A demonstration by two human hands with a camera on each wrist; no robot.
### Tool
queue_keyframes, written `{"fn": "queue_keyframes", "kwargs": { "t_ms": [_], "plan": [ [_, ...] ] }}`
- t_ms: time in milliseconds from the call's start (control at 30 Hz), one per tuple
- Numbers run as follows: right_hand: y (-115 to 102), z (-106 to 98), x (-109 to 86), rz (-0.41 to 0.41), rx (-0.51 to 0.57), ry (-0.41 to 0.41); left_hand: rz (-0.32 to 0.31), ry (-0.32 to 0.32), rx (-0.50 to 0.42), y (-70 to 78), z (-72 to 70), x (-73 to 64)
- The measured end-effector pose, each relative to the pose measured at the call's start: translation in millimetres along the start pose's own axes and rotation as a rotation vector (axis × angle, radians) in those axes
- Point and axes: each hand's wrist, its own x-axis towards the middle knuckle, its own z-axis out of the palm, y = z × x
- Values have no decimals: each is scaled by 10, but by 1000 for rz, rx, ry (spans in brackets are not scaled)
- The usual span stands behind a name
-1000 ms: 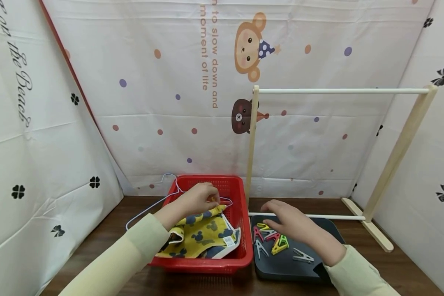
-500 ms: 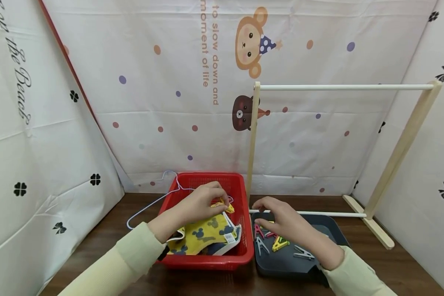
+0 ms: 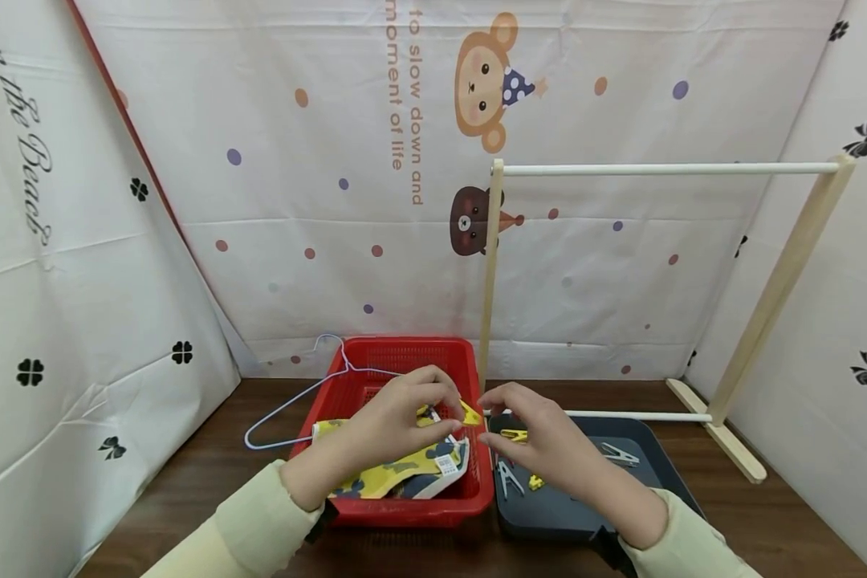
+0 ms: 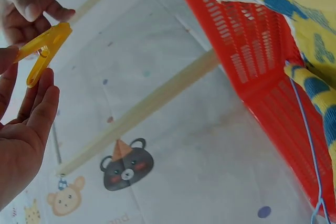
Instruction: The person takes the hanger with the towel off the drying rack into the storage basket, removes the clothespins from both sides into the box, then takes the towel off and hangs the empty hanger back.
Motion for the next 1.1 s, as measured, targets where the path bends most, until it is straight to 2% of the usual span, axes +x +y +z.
{"fn": "queue_keyframes", "kwargs": {
  "t_ms": [200,500,667,967,1100],
  "plan": [
    [-105,11,-31,-40,-35,42,48,7,-17,99,56,-49],
    [-211,-16,-94,-121,-45,134,97,83,-65,157,112,-120],
    [-233,-42,-117,-134,-40,145,116,86,-78,195,107,-138],
    [-243,-97,-116,-158,-89,162,99,52,-57,254,19,-162],
    [-219,-145,-129,-122,-131,161,76,35,-17,240,-57,-180]
  ]
}}
